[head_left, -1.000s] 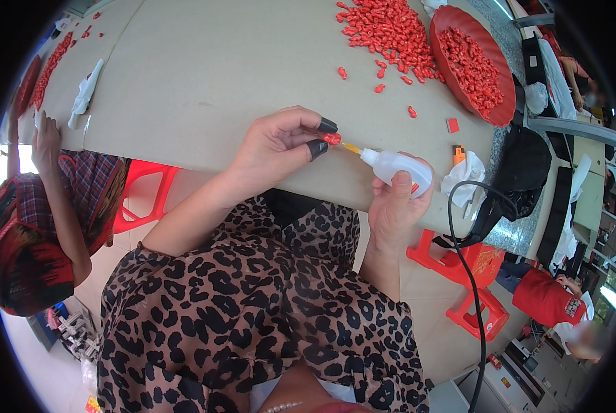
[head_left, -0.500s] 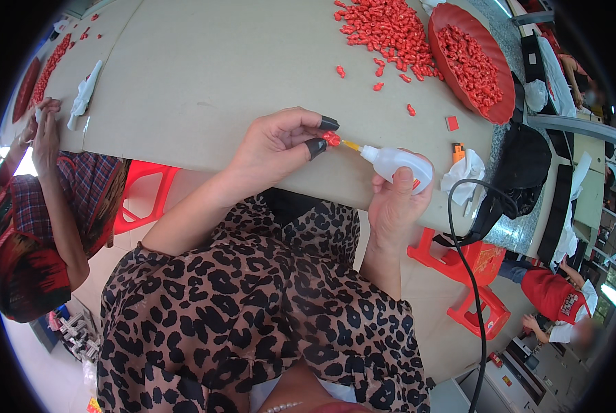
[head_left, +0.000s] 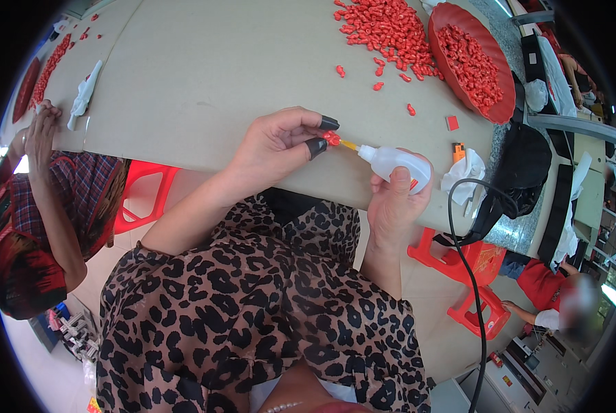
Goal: Assembling small red plastic components onto a black base using a bottle of glue at a factory workstation.
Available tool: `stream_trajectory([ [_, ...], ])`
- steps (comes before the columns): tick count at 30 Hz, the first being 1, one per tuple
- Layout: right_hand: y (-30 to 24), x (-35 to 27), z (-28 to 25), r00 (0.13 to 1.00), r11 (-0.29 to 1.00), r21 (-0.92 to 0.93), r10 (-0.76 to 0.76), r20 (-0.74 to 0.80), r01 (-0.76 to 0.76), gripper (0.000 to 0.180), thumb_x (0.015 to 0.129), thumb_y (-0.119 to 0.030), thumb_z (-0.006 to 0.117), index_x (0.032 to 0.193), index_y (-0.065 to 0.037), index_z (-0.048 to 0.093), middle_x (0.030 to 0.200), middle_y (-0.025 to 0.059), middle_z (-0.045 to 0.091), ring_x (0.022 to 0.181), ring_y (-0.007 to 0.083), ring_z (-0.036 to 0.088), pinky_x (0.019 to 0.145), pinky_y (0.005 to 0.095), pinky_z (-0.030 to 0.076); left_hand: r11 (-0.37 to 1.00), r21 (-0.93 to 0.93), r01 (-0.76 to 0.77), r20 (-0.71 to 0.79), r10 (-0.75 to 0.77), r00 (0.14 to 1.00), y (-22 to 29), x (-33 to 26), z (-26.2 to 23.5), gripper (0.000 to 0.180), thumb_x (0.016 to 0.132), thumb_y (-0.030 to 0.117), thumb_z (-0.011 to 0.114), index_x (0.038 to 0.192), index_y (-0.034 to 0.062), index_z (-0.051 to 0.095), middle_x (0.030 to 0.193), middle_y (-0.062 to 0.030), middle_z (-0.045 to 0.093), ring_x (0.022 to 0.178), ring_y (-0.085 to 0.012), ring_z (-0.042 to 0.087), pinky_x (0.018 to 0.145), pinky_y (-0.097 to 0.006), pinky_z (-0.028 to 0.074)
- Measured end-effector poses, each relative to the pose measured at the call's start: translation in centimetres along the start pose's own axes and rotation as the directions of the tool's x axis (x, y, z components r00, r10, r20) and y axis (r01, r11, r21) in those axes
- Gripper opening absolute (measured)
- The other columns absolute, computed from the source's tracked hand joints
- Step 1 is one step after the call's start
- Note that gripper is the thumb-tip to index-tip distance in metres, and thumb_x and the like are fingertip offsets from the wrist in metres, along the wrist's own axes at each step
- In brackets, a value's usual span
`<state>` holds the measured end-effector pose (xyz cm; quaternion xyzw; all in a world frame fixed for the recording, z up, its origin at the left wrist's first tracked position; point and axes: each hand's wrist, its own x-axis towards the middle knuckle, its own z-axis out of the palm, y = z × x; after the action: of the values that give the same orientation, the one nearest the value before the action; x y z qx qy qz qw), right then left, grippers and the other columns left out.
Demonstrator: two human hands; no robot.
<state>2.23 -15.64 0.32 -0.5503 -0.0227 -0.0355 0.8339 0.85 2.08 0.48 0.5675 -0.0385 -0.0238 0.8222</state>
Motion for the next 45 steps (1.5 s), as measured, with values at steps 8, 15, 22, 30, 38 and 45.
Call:
stream_trajectory([
  [8,-0.5,1.0,-0.8,0.997,0.980,0.185,0.075,0.010,-0.076,0.031,0.074,-0.015,0.061,0.095,-0.001,0.042,0.085,0.0105,0.052,0.063,0.0166,0.054,0.053,0.0265,0.045,1.000,-0.021,-0.012,-0.016,0.012,1.000,-0.2,0.2,-0.2,0.019,0.075,-0.007,0.052,0.093,-0.0042,0.052,0.094,-0.0064,0.051,0.089,-0.0131,0.053,0.083,-0.025,0.043],
  [15,-1.8,2.0,-1.1,0.995,0.998,0.027,0.058,-0.085,-0.056,0.038,0.067,0.004,0.063,0.099,-0.001,0.042,0.094,0.0099,0.049,0.083,0.0163,0.052,0.071,0.0293,0.045,0.999,-0.041,0.011,-0.038,-0.013,0.999,-0.1,0.3,-0.1,0.018,0.074,-0.008,0.052,0.092,-0.0042,0.052,0.093,-0.0061,0.052,0.089,-0.0130,0.054,0.082,-0.024,0.043],
  [22,-2.1,3.9,-2.0,0.982,0.904,-0.403,-0.181,-0.058,0.143,0.039,0.067,0.004,0.064,0.099,0.000,0.042,0.094,0.0097,0.050,0.083,0.0143,0.051,0.072,0.0252,0.043,1.000,-0.015,-0.002,-0.066,0.001,0.998,-0.4,0.2,-0.2,0.022,0.073,-0.010,0.051,0.093,-0.0032,0.052,0.090,-0.0062,0.056,0.088,-0.0125,0.054,0.080,-0.024,0.043],
  [30,-1.4,4.2,-3.0,0.995,0.843,-0.532,-0.102,-0.004,0.084,0.045,0.068,-0.001,0.065,0.104,0.003,0.039,0.097,0.0134,0.052,0.088,0.0154,0.051,0.077,0.0253,0.041,0.997,0.001,-0.078,-0.079,0.078,0.994,-0.6,0.0,0.4,0.023,0.073,-0.012,0.048,0.095,-0.0046,0.050,0.093,-0.0070,0.054,0.090,-0.0127,0.054,0.080,-0.023,0.043],
  [38,-1.1,2.3,-3.6,0.902,0.483,-0.842,-0.431,0.011,0.241,0.044,0.070,-0.010,0.065,0.105,0.005,0.041,0.089,0.0086,0.054,0.078,0.0136,0.051,0.073,0.0247,0.041,0.993,0.036,-0.115,-0.115,0.118,0.986,-0.7,-0.7,1.3,0.022,0.074,-0.010,0.051,0.095,-0.0045,0.050,0.094,-0.0073,0.054,0.090,-0.0124,0.054,0.079,-0.022,0.043],
  [45,-1.1,-2.5,1.8,0.997,0.926,-0.370,0.062,-0.044,-0.074,0.019,0.079,-0.008,0.056,0.093,0.004,0.054,0.073,0.0023,0.053,0.056,0.0057,0.046,0.049,0.0160,0.038,0.993,0.040,-0.107,-0.164,0.112,0.980,-1.0,-1.4,2.8,0.018,0.074,-0.008,0.051,0.092,-0.0043,0.050,0.092,-0.0066,0.052,0.087,-0.0137,0.055,0.077,-0.022,0.044],
])
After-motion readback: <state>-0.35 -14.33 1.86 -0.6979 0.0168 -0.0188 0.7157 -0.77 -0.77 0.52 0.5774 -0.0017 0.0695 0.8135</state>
